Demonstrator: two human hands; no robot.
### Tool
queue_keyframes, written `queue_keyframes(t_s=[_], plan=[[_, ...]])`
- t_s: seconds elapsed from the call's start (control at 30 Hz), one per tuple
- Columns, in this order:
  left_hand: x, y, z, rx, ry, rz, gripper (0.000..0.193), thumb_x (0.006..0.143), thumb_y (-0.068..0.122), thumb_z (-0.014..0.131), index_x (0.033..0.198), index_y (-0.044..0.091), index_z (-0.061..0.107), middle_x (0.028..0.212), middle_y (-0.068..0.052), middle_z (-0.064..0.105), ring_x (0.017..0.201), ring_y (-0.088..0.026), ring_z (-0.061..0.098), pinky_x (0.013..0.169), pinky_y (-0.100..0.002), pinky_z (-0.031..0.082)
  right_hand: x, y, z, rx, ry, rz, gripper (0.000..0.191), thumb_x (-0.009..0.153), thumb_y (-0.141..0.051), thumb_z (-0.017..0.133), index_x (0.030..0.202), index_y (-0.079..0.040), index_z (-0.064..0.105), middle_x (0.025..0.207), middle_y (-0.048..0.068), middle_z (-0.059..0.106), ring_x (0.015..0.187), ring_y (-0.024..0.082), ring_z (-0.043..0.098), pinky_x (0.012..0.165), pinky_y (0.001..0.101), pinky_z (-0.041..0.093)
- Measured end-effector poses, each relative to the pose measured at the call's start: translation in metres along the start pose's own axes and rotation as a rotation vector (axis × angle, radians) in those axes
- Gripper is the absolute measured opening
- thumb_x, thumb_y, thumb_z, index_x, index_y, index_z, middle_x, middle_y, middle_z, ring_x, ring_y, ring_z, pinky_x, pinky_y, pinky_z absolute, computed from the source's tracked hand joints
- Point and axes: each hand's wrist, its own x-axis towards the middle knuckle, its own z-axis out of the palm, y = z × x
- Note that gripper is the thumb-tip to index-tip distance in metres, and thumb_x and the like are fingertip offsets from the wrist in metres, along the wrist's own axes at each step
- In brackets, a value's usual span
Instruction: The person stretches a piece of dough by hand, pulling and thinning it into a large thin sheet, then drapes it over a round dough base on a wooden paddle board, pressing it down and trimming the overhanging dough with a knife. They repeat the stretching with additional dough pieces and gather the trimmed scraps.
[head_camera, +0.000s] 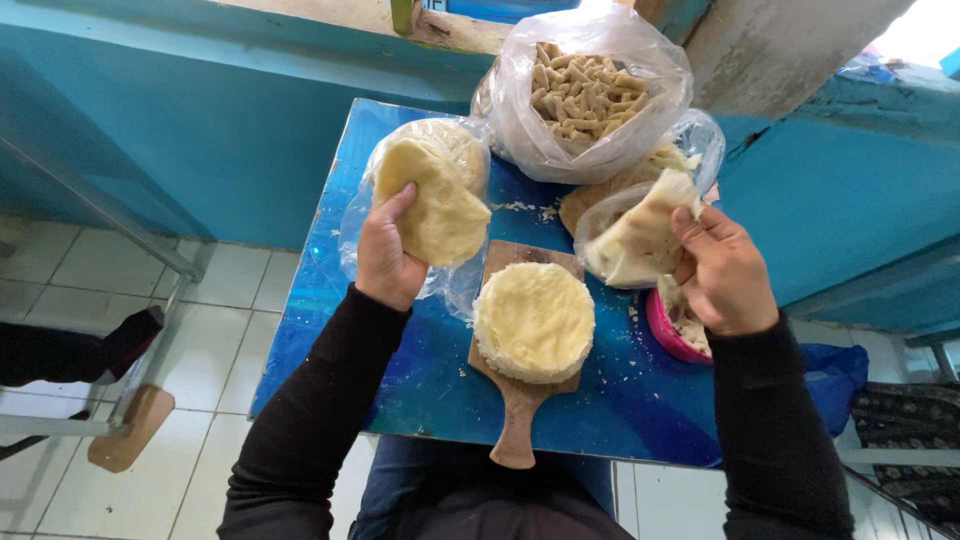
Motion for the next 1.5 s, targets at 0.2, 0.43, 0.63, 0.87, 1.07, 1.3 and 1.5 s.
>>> queue_keyframes(t_s=[0.2, 0.43, 0.63, 0.87, 1.07, 1.3, 1.5], plan=[[0.001, -0.007, -0.003, 0.022, 0.006, -0.036, 0.043, 0.098, 0.011, 0.057, 0.139, 0.004, 0.053, 0.133, -0.011, 0.065, 0.123, -0.028, 0.064, 0.107, -0.044, 0.052, -0.023, 0.048, 0.053, -0.575, -0.528, -0.251, 0.058, 0.078, 0.007, 0.054, 0.134, -0.003, 0.067, 0.141, 0.019, 0.065, 0.134, 0.030, 0.060, 0.114, 0.0381, 0.046], [-0.002, -0.011, 0.001, 0.015, -0.045, -0.055, 0.043, 0.097, 0.009, 0.057, 0.140, 0.003, 0.053, 0.133, -0.012, 0.065, 0.123, -0.029, 0.064, 0.107, -0.044, 0.052, -0.047, 0.079, 0.076, -1.176, -0.416, -0.407, 0.042, 0.091, -0.012, 0.068, 0.133, -0.012, 0.066, 0.145, 0.020, 0.058, 0.140, 0.035, 0.050, 0.112, 0.0397, 0.043], [-0.004, -0.013, 0.004, 0.045, -0.052, -0.062, 0.042, 0.097, 0.009, 0.057, 0.139, 0.001, 0.054, 0.130, -0.013, 0.066, 0.119, -0.029, 0.065, 0.104, -0.044, 0.053, -0.052, 0.084, 0.084, -1.109, -0.388, -0.391, 0.040, 0.095, -0.013, 0.067, 0.135, -0.011, 0.066, 0.145, 0.018, 0.059, 0.142, 0.035, 0.050, 0.114, 0.0394, 0.042], [-0.006, -0.018, 0.004, 0.057, -0.070, -0.096, 0.042, 0.098, 0.009, 0.056, 0.139, 0.003, 0.053, 0.129, -0.012, 0.065, 0.119, -0.028, 0.066, 0.104, -0.044, 0.053, -0.063, 0.083, 0.091, -1.302, -0.471, -0.464, 0.047, 0.099, -0.027, 0.061, 0.143, -0.011, 0.059, 0.153, 0.021, 0.050, 0.145, 0.038, 0.043, 0.118, 0.0474, 0.032], [-0.013, -0.035, 0.009, 0.023, -0.170, -0.186, 0.045, 0.102, 0.016, 0.049, 0.146, 0.006, 0.047, 0.135, -0.013, 0.063, 0.123, -0.028, 0.064, 0.106, -0.046, 0.052, -0.064, 0.060, 0.098, -1.311, -0.503, -0.579, 0.062, 0.093, -0.035, 0.068, 0.144, -0.001, 0.058, 0.147, 0.031, 0.049, 0.139, 0.045, 0.043, 0.113, 0.0539, 0.027], [-0.036, -0.055, 0.016, -0.069, -0.408, -0.314, 0.046, 0.111, 0.028, 0.038, 0.154, 0.013, 0.038, 0.146, -0.010, 0.054, 0.134, -0.027, 0.055, 0.113, -0.045, 0.045, -0.041, 0.035, 0.110, -1.081, -0.152, -0.697, 0.020, 0.090, -0.015, 0.077, 0.106, -0.006, 0.070, 0.113, 0.010, 0.069, 0.108, 0.032, 0.065, 0.093, 0.0394, 0.052], [-0.046, -0.059, 0.014, -0.196, -0.500, -0.500, 0.062, 0.115, 0.048, 0.034, 0.161, 0.006, 0.030, 0.151, -0.013, 0.051, 0.136, -0.026, 0.054, 0.113, -0.042, 0.044, -0.025, 0.044, 0.127, -1.092, -0.182, -0.714, 0.017, 0.084, -0.013, 0.078, 0.096, -0.005, 0.069, 0.100, 0.011, 0.068, 0.099, 0.032, 0.063, 0.087, 0.0400, 0.051]])
